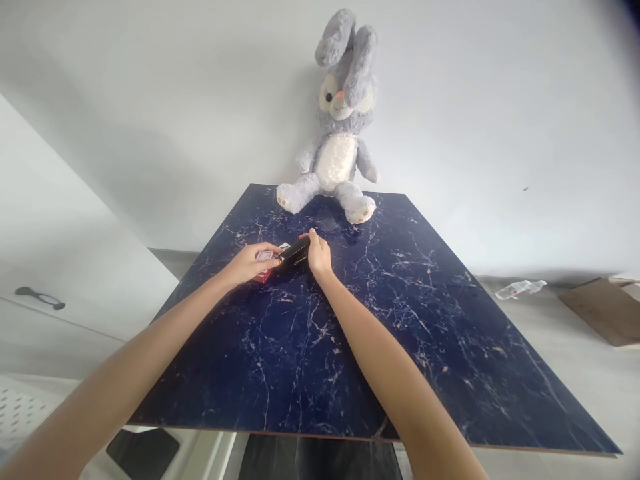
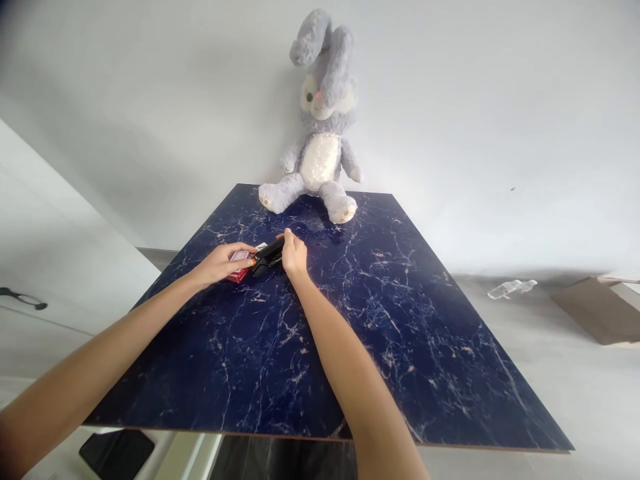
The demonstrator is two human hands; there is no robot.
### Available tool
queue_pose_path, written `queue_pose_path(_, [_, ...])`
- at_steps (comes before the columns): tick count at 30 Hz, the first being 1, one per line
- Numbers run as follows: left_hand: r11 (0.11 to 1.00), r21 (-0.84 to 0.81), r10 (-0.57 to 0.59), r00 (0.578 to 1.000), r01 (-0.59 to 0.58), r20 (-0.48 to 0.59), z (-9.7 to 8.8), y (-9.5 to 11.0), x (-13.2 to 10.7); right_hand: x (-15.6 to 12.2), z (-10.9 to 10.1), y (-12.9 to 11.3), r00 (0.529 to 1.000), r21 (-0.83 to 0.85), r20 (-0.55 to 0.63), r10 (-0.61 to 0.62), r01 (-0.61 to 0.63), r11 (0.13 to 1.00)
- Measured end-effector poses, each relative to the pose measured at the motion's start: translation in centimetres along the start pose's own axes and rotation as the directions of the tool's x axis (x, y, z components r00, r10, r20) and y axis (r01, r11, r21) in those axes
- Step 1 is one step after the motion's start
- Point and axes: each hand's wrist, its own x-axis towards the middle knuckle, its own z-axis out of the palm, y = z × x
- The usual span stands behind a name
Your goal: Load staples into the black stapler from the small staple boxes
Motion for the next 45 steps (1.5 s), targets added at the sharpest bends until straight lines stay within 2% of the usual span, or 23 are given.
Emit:
queue_pose_path(4, [0.998,0.051,0.029,1.000,-0.029,-0.001,-0.7,0.1,-0.4,0.4,-0.2,0.1,0.993,-0.064,-0.121,-0.016,0.009,0.998])
queue_pose_path(6, [0.994,0.104,0.036,0.998,-0.041,0.053,-1.3,0.1,-0.6,0.8,-0.5,0.4,0.986,-0.097,-0.165,-0.026,0.010,0.995])
queue_pose_path(9, [0.978,0.204,0.023,0.988,-0.054,0.154,-2.1,0.1,-1.0,1.5,-1.3,0.9,0.996,-0.155,-0.070,-0.046,0.034,0.987])
queue_pose_path(13, [0.977,0.204,0.028,0.986,-0.062,0.165,-2.9,-0.4,-0.9,2.3,-2.4,1.5,0.992,-0.211,0.080,-0.098,0.113,0.971])
queue_pose_path(16, [0.987,0.159,-0.015,0.993,-0.003,0.114,-3.3,-0.9,-0.7,2.7,-3.0,1.9,0.986,-0.144,0.115,-0.125,0.141,0.979])
queue_pose_path(18, [0.989,0.138,-0.048,0.998,0.043,0.031,-3.4,-1.3,-0.5,2.8,-3.4,2.0,0.988,-0.143,0.055,-0.142,0.148,0.979])
queue_pose_path(21, [0.987,0.142,-0.063,0.991,0.080,-0.122,-2.9,-2.1,-0.1,2.7,-3.7,2.0,0.986,-0.261,-0.075,-0.151,0.126,0.957])
queue_pose_path(23, [0.979,0.166,-0.084,0.979,0.115,-0.186,-2.5,-2.8,0.2,2.6,-3.7,1.9,0.982,-0.358,-0.093,-0.163,0.119,0.926])
queue_pose_path(26, [0.967,0.204,-0.116,0.975,0.154,-0.188,-1.8,-3.7,0.5,2.4,-3.6,1.8,0.981,-0.415,-0.027,-0.193,0.165,0.895])
queue_pose_path(29, [0.947,0.312,-0.040,0.990,0.080,-0.132,-1.3,-3.9,0.6,2.4,-3.6,1.6,0.970,-0.399,0.084,-0.228,0.243,0.884])
queue_pose_path(34, [0.855,0.515,0.091,0.995,-0.062,-0.033,-0.8,-2.5,0.4,2.6,-4.3,1.3,0.935,-0.398,0.265,-0.235,0.328,0.856])
queue_pose_path(38, [0.776,0.622,0.159,0.987,-0.103,-0.035,-0.7,-0.9,-0.3,2.7,-5.1,1.2,0.927,-0.366,0.295,-0.233,0.335,0.868])
queue_pose_path(41, [0.739,0.667,0.115,0.993,-0.101,0.023,-0.6,0.2,-0.9,2.9,-5.8,1.3,0.903,-0.362,0.337,-0.266,0.385,0.849])
queue_pose_path(45, [0.759,0.649,0.037,0.999,-0.046,0.027,-0.5,1.1,-1.3,3.1,-6.6,1.7,0.839,-0.363,0.419,-0.347,0.505,0.783])
